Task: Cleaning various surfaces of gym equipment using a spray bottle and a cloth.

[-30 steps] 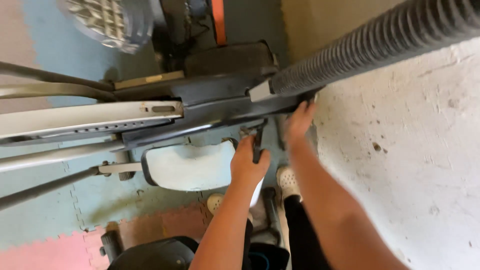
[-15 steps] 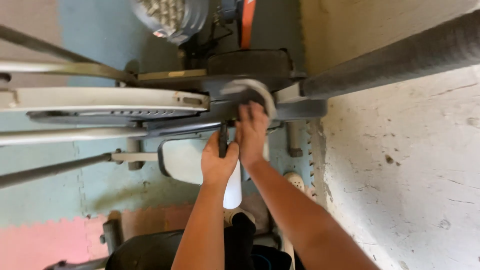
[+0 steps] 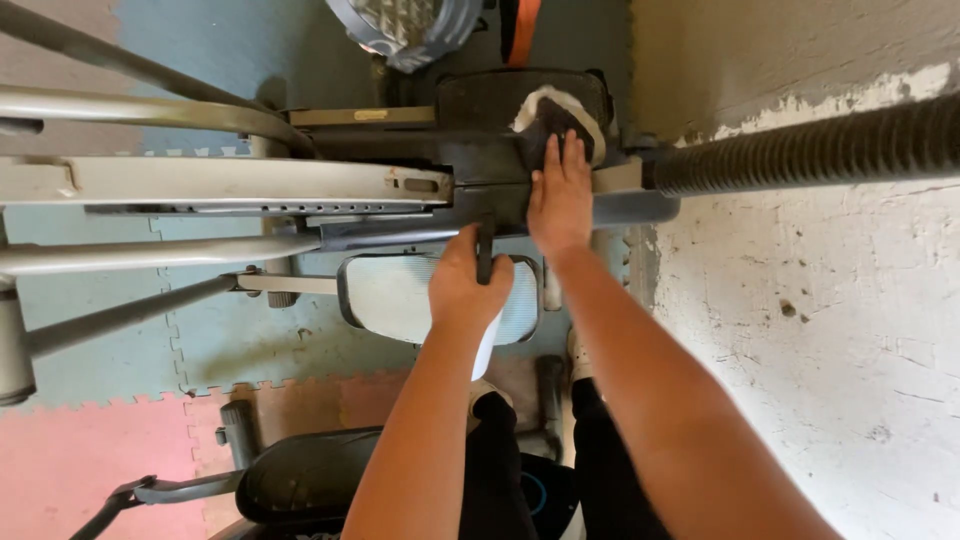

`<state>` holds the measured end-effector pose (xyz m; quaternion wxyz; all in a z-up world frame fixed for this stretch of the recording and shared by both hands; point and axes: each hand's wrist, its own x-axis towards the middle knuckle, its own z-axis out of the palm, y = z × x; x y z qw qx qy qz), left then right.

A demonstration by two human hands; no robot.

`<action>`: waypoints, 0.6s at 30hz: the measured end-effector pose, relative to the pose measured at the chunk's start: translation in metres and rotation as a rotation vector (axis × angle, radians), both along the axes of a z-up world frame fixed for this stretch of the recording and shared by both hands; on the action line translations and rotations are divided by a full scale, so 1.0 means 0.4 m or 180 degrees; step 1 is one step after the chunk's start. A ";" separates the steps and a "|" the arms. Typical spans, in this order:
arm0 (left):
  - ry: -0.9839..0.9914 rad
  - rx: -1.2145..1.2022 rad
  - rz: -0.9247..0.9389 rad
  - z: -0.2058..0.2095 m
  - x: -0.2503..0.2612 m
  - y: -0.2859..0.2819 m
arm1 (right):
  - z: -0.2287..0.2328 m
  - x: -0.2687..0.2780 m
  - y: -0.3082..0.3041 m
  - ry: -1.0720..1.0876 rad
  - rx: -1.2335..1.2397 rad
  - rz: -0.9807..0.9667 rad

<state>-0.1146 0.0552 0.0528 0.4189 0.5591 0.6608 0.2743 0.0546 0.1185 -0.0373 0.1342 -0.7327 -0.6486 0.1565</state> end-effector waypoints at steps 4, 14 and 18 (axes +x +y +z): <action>-0.0127 -0.0200 0.0005 0.014 -0.031 -0.002 | -0.010 -0.126 0.012 -0.0314 0.0193 -0.0373; 0.0217 -0.0379 0.0051 -0.004 -0.114 -0.007 | 0.044 -0.005 -0.014 -0.0154 -0.0006 0.0234; -0.0101 -0.0387 0.0315 -0.040 -0.079 0.026 | -0.004 0.003 0.042 0.0186 0.0387 0.0596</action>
